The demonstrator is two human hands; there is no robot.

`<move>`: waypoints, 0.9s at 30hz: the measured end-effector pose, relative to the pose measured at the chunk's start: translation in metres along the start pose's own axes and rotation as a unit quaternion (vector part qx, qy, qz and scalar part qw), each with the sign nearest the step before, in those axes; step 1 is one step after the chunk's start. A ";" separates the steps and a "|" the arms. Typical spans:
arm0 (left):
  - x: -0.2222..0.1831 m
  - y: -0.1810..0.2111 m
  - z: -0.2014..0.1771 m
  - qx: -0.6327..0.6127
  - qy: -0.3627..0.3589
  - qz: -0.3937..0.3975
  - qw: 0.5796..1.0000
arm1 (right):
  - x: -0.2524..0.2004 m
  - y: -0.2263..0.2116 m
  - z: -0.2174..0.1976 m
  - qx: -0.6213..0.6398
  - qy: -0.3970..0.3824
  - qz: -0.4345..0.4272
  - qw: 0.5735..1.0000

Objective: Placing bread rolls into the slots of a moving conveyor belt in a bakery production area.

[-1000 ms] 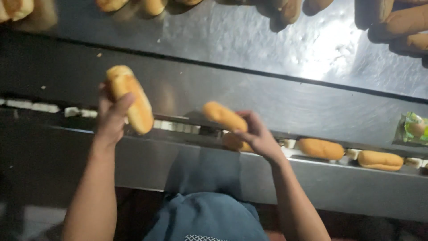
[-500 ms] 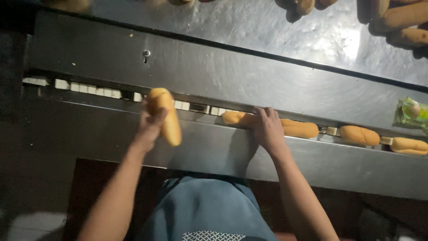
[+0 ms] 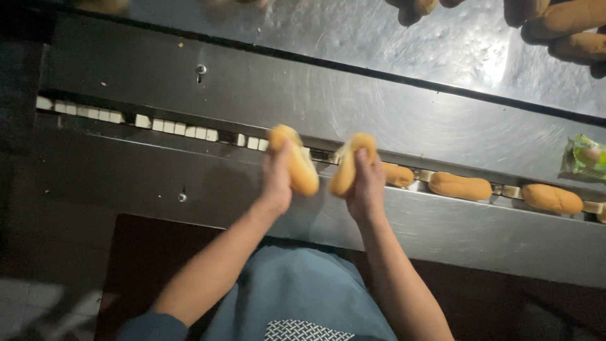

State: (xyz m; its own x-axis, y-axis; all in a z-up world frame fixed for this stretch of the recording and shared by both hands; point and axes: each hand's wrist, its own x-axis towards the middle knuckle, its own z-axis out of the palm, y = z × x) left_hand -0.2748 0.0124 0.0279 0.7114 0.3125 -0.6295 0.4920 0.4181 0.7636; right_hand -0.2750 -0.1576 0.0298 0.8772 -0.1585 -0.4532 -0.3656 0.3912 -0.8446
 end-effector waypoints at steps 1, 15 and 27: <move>0.006 0.011 -0.004 -0.092 0.034 -0.002 0.995 | 0.008 -0.005 -0.008 0.033 0.026 -0.007 0.999; 0.111 -0.019 -0.080 0.165 0.270 0.148 0.937 | 0.064 -0.015 -0.025 -0.683 -0.321 -0.210 0.622; 0.060 0.031 -0.036 0.549 0.106 0.312 0.768 | 0.131 -0.050 -0.075 -0.567 -0.049 -0.327 0.755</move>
State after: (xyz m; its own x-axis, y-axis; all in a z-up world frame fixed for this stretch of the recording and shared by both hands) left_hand -0.2346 0.0747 0.0084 0.9402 0.3403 -0.0132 0.2984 -0.8046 0.5135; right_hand -0.1650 -0.2655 -0.0086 0.9839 0.1076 0.1427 0.1728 -0.7770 -0.6053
